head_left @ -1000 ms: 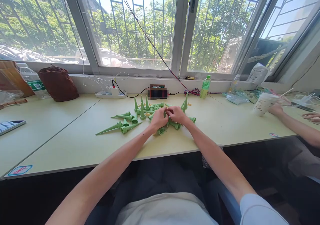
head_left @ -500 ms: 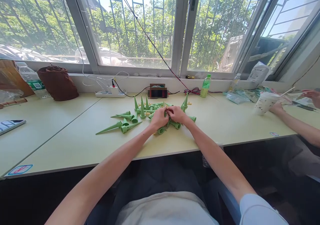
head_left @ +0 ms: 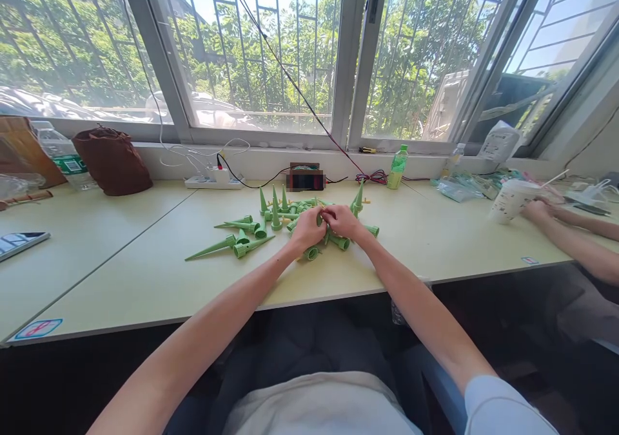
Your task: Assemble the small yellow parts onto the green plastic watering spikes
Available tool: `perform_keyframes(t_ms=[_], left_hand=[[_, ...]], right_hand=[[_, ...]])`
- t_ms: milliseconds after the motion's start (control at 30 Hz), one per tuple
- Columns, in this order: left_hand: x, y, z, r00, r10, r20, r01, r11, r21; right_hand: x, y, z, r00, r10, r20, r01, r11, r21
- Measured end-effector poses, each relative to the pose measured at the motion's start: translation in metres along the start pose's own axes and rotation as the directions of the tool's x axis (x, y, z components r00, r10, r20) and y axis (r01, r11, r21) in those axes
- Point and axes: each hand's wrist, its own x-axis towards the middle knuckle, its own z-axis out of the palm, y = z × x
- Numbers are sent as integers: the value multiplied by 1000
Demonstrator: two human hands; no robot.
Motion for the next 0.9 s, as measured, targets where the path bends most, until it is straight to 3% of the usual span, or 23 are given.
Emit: perform_keyframes(t_ms=[367,900], left_hand=[[1,-2,0,999,0,-52,-1,999,-36],[2,-3,0,998,-13,-68,8,997,-74]], right_hand=[[2,0,2,997,41,-58,-41,999,7],[0,-4,2,987,139,-78,-123,976,178]])
